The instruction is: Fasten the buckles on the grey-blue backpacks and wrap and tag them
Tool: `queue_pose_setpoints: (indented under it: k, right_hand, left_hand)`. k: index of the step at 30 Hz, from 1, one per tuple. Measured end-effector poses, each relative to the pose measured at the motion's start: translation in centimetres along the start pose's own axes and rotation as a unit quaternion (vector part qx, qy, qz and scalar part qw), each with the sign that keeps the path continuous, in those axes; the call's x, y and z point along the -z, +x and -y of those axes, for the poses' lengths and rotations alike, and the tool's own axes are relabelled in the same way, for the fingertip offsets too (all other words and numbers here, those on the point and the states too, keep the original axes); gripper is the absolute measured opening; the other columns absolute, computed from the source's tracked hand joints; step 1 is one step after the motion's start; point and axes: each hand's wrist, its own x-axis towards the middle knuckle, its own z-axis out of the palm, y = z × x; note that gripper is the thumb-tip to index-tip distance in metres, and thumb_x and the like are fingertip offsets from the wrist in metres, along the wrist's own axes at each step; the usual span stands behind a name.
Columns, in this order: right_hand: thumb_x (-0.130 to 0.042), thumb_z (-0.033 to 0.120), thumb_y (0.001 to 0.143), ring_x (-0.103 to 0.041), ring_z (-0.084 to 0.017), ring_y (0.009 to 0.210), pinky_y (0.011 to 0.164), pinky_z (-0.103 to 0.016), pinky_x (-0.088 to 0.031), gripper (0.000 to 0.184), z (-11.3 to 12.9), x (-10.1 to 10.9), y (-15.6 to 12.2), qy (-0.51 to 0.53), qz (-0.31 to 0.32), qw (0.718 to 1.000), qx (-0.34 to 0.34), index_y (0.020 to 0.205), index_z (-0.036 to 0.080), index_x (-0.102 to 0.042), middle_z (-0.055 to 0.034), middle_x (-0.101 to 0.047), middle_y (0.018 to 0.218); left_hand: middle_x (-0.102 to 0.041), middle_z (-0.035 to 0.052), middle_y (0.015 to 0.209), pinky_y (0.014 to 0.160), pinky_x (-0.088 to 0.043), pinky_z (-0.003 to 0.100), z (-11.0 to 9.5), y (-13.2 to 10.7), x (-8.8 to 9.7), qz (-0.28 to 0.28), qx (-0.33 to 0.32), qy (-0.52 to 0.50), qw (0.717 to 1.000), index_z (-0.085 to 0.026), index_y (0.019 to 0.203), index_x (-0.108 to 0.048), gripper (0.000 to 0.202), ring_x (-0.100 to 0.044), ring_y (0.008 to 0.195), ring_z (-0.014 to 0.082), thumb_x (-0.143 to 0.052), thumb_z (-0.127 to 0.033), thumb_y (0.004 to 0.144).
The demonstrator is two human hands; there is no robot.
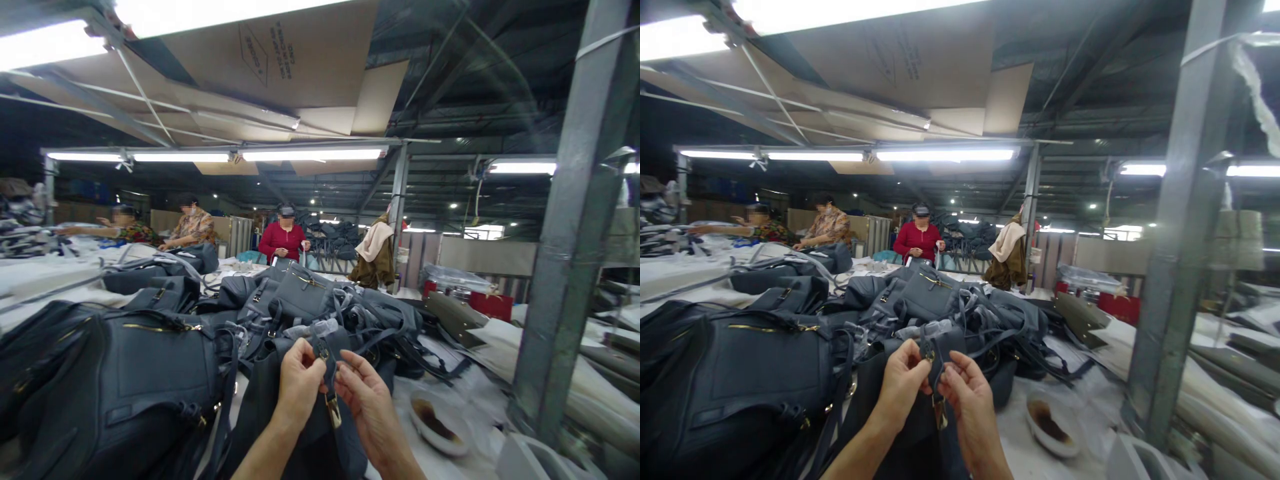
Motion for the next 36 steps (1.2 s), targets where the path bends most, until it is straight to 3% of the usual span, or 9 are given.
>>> queue_pose_setpoints:
  k: [6,14,18,22,29,32,36]
  right_hand:
    - [-0.091,0.039,0.056,-0.065,-0.014,0.072,0.066,-0.025,-0.052,0.051,-0.5,0.6,0.5,-0.060,0.007,0.998,0.020,0.095,0.016,-0.067,-0.0019,-0.073,0.081]
    - [-0.090,0.035,0.059,-0.069,-0.016,0.066,0.065,-0.028,-0.054,0.046,-0.6,0.4,0.2,0.003,0.073,0.997,-0.036,0.093,0.016,-0.065,-0.0028,-0.074,0.080]
    - [-0.087,0.037,0.062,-0.069,-0.018,0.067,0.062,-0.029,-0.054,0.044,-0.3,0.3,0.6,-0.064,0.078,0.995,-0.008,0.092,0.016,-0.063,-0.0023,-0.073,0.077]
    - [-0.087,0.040,0.057,-0.064,-0.016,0.059,0.054,-0.026,-0.049,0.046,0.5,-0.1,1.0,-0.117,0.044,0.992,0.034,0.088,0.017,-0.062,0.0000,-0.070,0.069]
    - [-0.080,0.035,0.058,-0.057,-0.014,0.055,0.053,-0.024,-0.042,0.037,0.9,-0.2,1.1,-0.189,0.034,0.978,0.084,0.087,0.019,-0.061,0.0042,-0.063,0.059]
    - [-0.071,0.033,0.065,-0.056,-0.015,0.055,0.053,-0.025,-0.042,0.026,0.9,0.1,1.4,-0.265,0.041,0.955,0.123,0.084,0.021,-0.057,0.0052,-0.060,0.059]
    - [-0.056,0.027,0.074,-0.055,-0.015,0.056,0.056,-0.025,-0.040,0.007,1.6,0.3,1.4,-0.436,0.033,0.873,0.215,0.078,0.024,-0.052,0.0058,-0.055,0.061]
  left_hand:
    - [-0.046,-0.0092,0.044,0.035,-0.041,0.017,0.0,-0.1,0.0,0.002,0.006,-0.006,1.000,-0.020,0.059,-0.042,0.015,-0.043,0.037,0.0064,-0.056,-0.025,0.056]
    - [-0.050,-0.0073,0.047,0.036,-0.042,0.017,0.1,0.2,0.5,0.039,0.034,-0.013,0.999,-0.019,0.062,-0.045,0.017,-0.044,0.039,0.0065,-0.059,-0.027,0.057]
    - [-0.048,-0.0075,0.050,0.036,-0.043,0.017,0.2,0.0,0.5,0.047,0.036,0.007,0.998,-0.019,0.065,-0.046,0.019,-0.045,0.040,0.0067,-0.060,-0.029,0.061]
    - [-0.058,-0.0019,0.064,0.035,-0.040,0.016,-0.1,-1.0,0.4,0.091,0.027,0.052,0.994,-0.017,0.081,-0.054,0.026,-0.055,0.050,0.0110,-0.067,-0.032,0.066]
    - [-0.054,-0.0047,0.050,0.038,-0.039,0.020,-0.1,-1.6,0.5,0.109,0.117,0.148,0.976,-0.020,0.067,-0.044,0.015,-0.050,0.039,0.0105,-0.055,-0.021,0.077]
    - [-0.054,-0.0040,0.052,0.045,-0.039,0.023,-0.6,-1.5,1.0,0.088,0.033,0.276,0.956,-0.020,0.064,-0.043,0.019,-0.054,0.046,0.0131,-0.053,-0.014,0.079]
    - [-0.063,0.0006,0.068,0.062,-0.039,0.027,-1.6,-1.5,1.7,0.064,-0.156,0.459,0.872,-0.019,0.065,-0.050,0.021,-0.062,0.067,0.0169,-0.054,-0.008,0.083]
